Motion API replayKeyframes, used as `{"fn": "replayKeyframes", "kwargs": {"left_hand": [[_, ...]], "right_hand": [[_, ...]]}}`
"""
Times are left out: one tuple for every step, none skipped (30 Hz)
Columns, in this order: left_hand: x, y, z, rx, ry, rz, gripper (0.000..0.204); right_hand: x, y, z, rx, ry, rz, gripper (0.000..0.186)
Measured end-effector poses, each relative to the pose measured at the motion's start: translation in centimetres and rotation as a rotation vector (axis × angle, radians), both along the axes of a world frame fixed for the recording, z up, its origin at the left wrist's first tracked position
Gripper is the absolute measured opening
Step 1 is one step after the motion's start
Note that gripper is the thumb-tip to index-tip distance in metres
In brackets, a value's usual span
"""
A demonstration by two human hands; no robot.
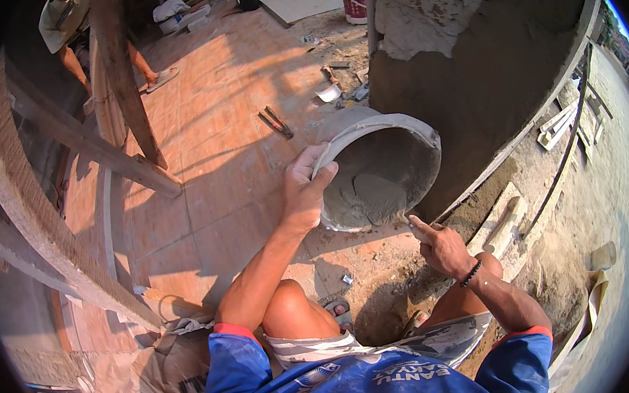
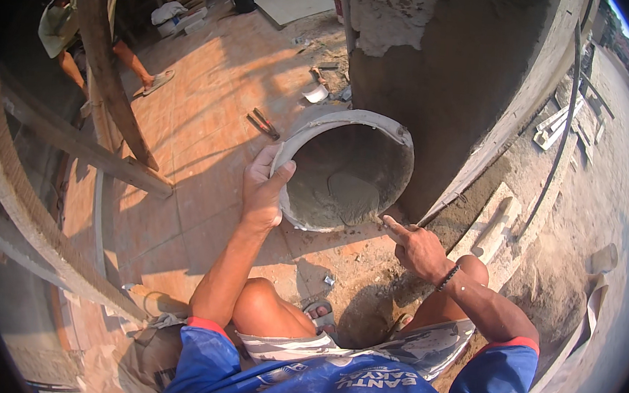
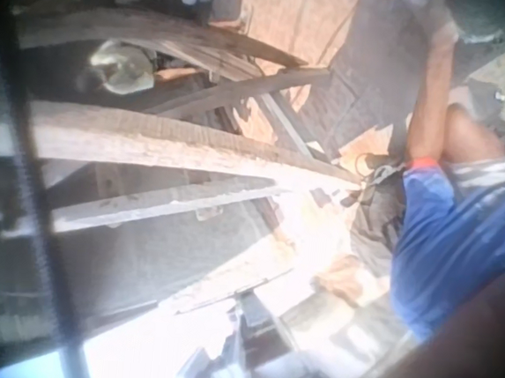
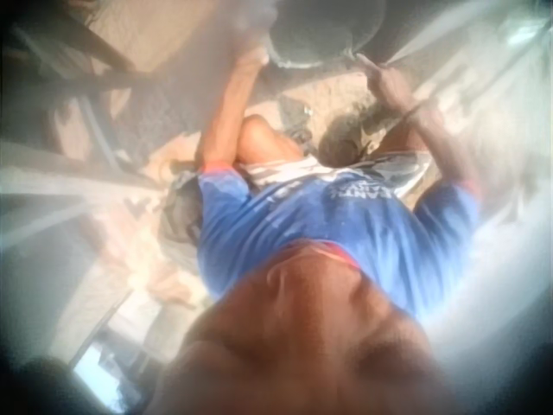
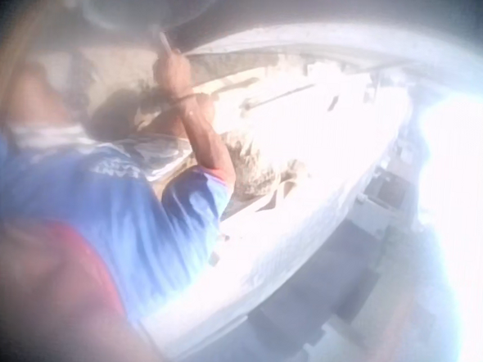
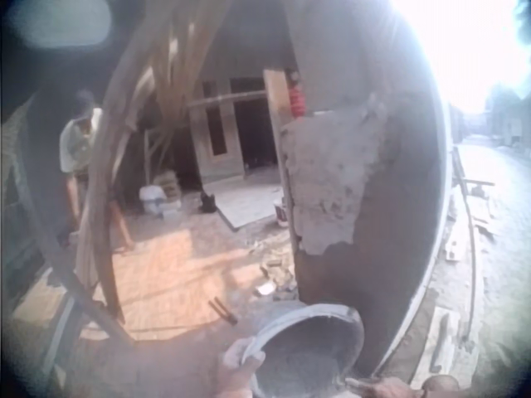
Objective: The person scoops cement from a bucket using a trowel and applies it to a wall. They repeatedly smooth the surface with the trowel and a wooden float while sitting on the floor.
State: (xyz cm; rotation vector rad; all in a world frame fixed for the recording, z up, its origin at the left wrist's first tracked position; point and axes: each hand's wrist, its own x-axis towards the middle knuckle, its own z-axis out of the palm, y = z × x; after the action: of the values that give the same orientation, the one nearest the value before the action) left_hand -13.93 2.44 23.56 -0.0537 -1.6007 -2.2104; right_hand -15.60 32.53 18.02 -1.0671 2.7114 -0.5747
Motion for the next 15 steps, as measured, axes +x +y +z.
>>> {"fn": "replayKeyframes", "kwargs": {"left_hand": [[0.1, 0.0, 0.3, 0.003, 0.01, 0.005, 0.036], [0.1, 0.0, 0.2, 0.012, 0.016, 0.008, 0.034], [0.1, 0.1, 0.6, 0.034, 0.011, 0.0, 0.034], [0.1, 0.0, 1.0, 0.056, 0.006, -0.007, 0.034], [0.1, 0.1, 1.2, 0.081, 0.004, -0.016, 0.034], [0.0, 0.1, 1.1, 0.058, -0.01, 0.004, 0.034], [-0.1, 0.2, 0.8, 0.034, -0.025, 0.024, 0.034], [-0.2, 0.2, 0.6, 0.011, -0.038, 0.044, 0.034], [-0.4, 0.2, 0.7, 0.049, -0.039, 0.059, 0.034], [-0.6, 0.2, 0.8, 0.087, -0.04, 0.071, 0.034], [-0.6, 0.0, 0.9, 0.123, -0.043, 0.086, 0.034], [-0.5, -0.2, 1.0, 0.118, -0.055, 0.087, 0.033], [-0.5, -0.4, 1.0, 0.114, -0.066, 0.086, 0.033], [-0.3, -0.6, 0.8, 0.112, -0.085, 0.091, 0.033], [-0.5, -0.7, 0.4, 0.125, -0.099, 0.082, 0.033]], "right_hand": [[0.4, -0.3, -0.9, -0.061, -0.065, -0.001, 0.067], [0.8, -0.5, -2.0, -0.117, -0.134, -0.005, 0.068], [1.3, -0.9, -2.7, -0.177, -0.2, -0.008, 0.068], [1.7, -1.4, -3.3, -0.247, -0.25, -0.018, 0.069], [2.0, -2.0, -4.0, -0.327, -0.197, 0.009, 0.068], [2.2, -2.8, -4.8, -0.407, -0.144, 0.04, 0.068], [2.4, -3.3, -5.4, -0.487, -0.09, 0.072, 0.067], [2.6, -3.7, -5.8, -0.48, -0.169, 0.056, 0.064], [2.8, -4.1, -5.8, -0.489, -0.209, 0.027, 0.062], [3.0, -4.5, -5.9, -0.515, -0.208, 0.022, 0.06], [3.1, -4.8, -6.1, -0.543, -0.21, 0.019, 0.059], [3.3, -4.9, -6.2, -0.545, -0.241, 0.012, 0.059], [3.1, -4.8, -6.1, -0.538, -0.237, 0.019, 0.06], [3.3, -4.9, -5.9, -0.529, -0.243, 0.027, 0.06], [3.3, -5.0, -5.7, -0.519, -0.249, 0.036, 0.061]]}}
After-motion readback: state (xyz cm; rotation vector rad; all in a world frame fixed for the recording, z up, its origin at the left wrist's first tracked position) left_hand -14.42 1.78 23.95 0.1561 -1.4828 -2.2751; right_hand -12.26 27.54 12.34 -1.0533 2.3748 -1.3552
